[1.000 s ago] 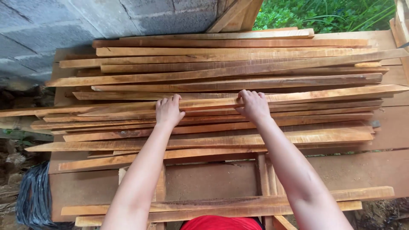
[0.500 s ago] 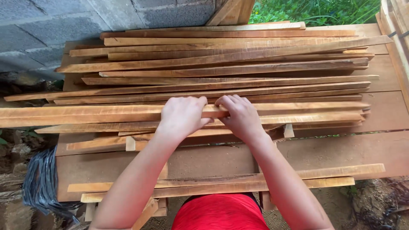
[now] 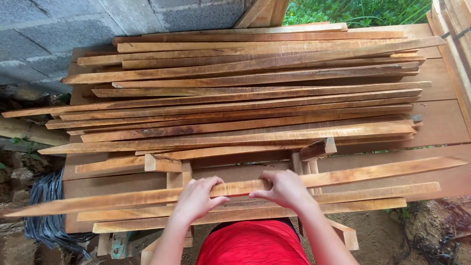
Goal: The person is organizing and stacking long wooden planks onto a rack in a workshop.
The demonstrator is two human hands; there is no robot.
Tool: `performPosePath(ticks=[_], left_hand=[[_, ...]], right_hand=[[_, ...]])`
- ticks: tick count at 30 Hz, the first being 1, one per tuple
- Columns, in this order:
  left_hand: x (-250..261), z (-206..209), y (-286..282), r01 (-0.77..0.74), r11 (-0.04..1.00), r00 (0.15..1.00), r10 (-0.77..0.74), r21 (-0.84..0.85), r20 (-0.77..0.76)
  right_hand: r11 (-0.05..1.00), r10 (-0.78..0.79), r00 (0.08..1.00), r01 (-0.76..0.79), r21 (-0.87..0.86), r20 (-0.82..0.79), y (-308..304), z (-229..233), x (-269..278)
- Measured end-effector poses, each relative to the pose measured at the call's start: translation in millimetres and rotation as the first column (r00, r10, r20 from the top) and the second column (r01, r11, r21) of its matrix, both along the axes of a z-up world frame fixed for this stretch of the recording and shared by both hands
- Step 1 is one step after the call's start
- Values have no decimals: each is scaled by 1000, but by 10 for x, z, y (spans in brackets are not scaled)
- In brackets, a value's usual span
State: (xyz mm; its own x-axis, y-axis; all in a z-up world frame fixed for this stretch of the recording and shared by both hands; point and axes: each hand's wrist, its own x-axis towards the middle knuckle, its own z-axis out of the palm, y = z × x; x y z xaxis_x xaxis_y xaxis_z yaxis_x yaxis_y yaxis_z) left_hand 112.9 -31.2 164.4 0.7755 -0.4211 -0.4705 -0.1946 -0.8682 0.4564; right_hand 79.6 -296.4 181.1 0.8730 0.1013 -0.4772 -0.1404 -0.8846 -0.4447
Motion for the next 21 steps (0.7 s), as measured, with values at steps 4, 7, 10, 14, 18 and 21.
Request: performPosePath(ticks=[4,7,10,14,18,21], left_hand=[[-95,-859,50,-24,998,999,26,52,-39],[-86,-1321,20,-75,997,996,74,26,54],[36,-1549,-4,-163,987,980,163,-16,116],[144,-1688,-32,-169,986,972,169,-9,165],[136,-1818,-33,-163,986,976,158,25,153],[42,-2017,-42,-186,982,970,181,18,160]], right_hand=[[999,30,997,-31,25,69,51,-909,-42],[1000,12,996,-10,-23,88,90,-1349,-8],[1000,3,985,-5,13,173,122,-1677,123],[1000,-9,971,11,-8,239,110,-1979,202],[998,53,931,-39,-46,360,122,-2090,199],[996,93,902,-86,-36,422,187,-2074,159]])
